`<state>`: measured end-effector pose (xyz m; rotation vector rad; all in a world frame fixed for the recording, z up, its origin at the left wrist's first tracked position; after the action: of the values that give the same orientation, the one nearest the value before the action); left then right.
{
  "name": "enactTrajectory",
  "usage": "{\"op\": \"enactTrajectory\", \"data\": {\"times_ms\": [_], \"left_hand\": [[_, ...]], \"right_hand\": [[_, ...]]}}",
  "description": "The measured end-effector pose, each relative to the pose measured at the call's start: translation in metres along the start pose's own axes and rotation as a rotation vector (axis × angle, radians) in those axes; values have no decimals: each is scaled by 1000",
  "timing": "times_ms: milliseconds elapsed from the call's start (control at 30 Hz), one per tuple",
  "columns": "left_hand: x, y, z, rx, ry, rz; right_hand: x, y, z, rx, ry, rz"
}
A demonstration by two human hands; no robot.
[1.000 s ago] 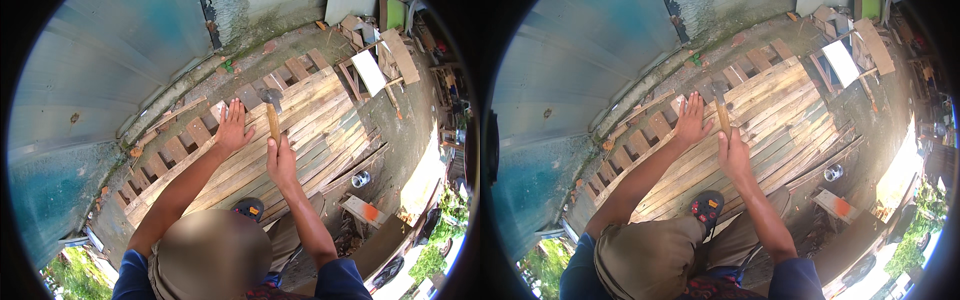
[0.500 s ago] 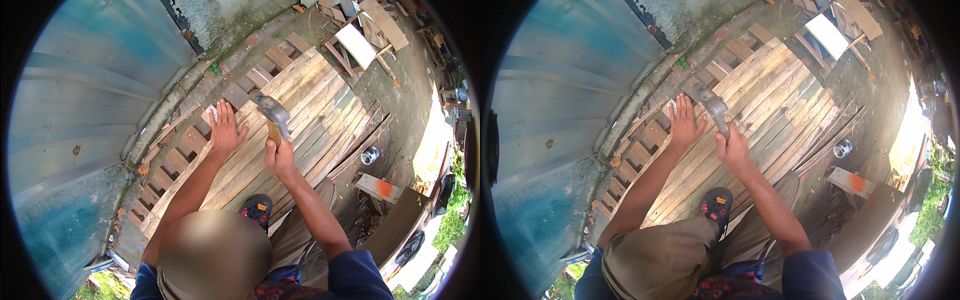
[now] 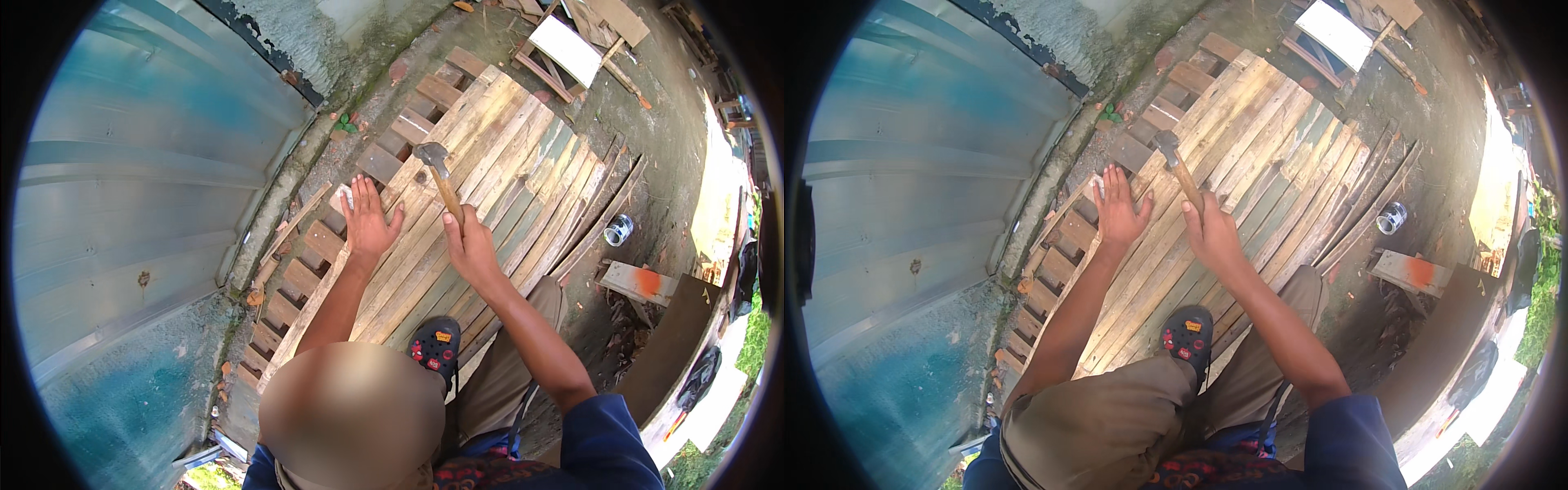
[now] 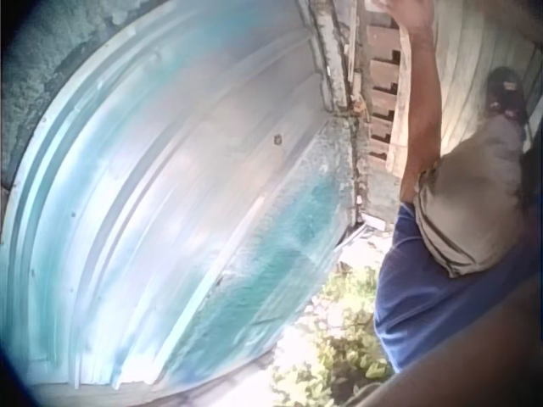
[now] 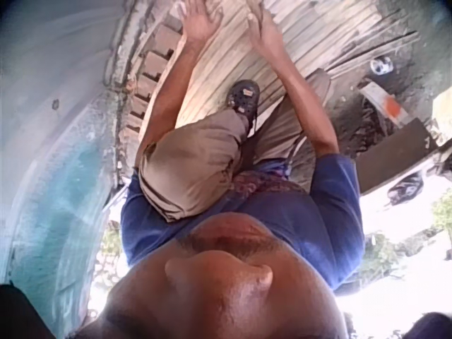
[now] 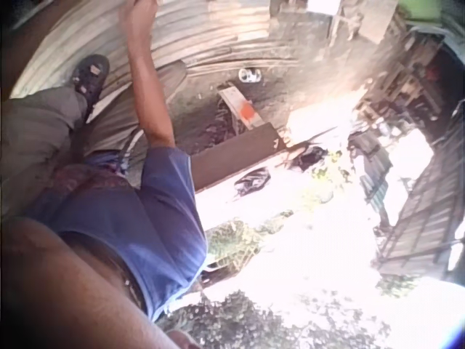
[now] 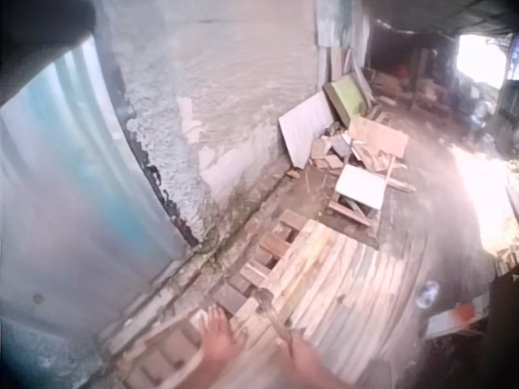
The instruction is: The person repeatedly hammers nails into a wooden pallet using a hammer. They retrieve nails from a black plastic bag and drive them into the pallet slats. The person works continuously on the same pallet throughout the clip.
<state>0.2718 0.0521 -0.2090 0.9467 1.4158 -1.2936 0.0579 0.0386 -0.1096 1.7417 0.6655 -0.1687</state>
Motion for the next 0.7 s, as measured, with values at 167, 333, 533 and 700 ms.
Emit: {"op": "enactTrajectory", "data": {"times_ms": [167, 333, 533, 700], "left_hand": [[0, -3, 0, 11, -1, -83], [2, -20, -7, -108, -114, -236], [-10, -107, -8, 114, -230, -568], [-48, -220, 8, 287, -106, -769]], "right_hand": [[-29, -62, -42, -111, -330, -176], [-35, -94, -61, -63, -412, -243], [-89, -97, -84, -26, -485, -144], [-209, -91, -146, 62, -639, -19]]}}
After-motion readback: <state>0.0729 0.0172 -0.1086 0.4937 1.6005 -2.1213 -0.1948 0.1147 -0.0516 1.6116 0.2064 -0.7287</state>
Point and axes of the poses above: each hand's wrist, its own z-axis towards the middle knuckle, its own x-axis out of the palm, y = z × x, the point moved 3 cm from there along z, towards the middle knuckle, and after that the axes turned 1 degree about -y, right-handed, at the moved point
